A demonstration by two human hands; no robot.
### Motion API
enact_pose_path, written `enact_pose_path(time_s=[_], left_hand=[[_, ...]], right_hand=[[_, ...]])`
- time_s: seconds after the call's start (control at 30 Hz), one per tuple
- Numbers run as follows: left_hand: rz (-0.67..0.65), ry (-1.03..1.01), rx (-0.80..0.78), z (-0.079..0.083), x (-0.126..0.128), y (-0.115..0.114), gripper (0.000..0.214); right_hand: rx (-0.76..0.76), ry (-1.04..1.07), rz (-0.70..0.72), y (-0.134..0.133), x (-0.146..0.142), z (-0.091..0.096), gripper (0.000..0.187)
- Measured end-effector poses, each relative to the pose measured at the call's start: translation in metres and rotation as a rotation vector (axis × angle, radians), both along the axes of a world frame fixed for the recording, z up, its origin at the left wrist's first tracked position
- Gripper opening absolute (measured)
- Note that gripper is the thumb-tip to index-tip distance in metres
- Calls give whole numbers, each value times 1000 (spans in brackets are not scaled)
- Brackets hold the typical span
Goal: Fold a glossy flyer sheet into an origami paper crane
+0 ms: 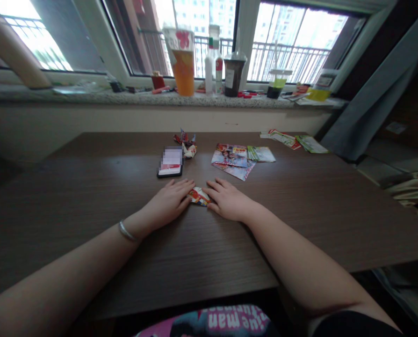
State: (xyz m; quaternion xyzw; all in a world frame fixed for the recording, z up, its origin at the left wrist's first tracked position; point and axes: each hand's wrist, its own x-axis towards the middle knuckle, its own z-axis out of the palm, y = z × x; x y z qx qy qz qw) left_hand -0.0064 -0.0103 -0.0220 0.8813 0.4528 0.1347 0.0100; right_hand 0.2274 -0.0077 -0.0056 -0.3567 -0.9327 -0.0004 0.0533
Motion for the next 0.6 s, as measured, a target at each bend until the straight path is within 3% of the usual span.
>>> enact_pose_path(time_s=[0.37,0.6], left_hand=[[77,167,-89,-3,1,0,56],[61,108,-84,1,3,0,53]], right_hand=[[-71,-58,-48,-2,-4,0,54],[-83,170,-14,13,0,0,40]])
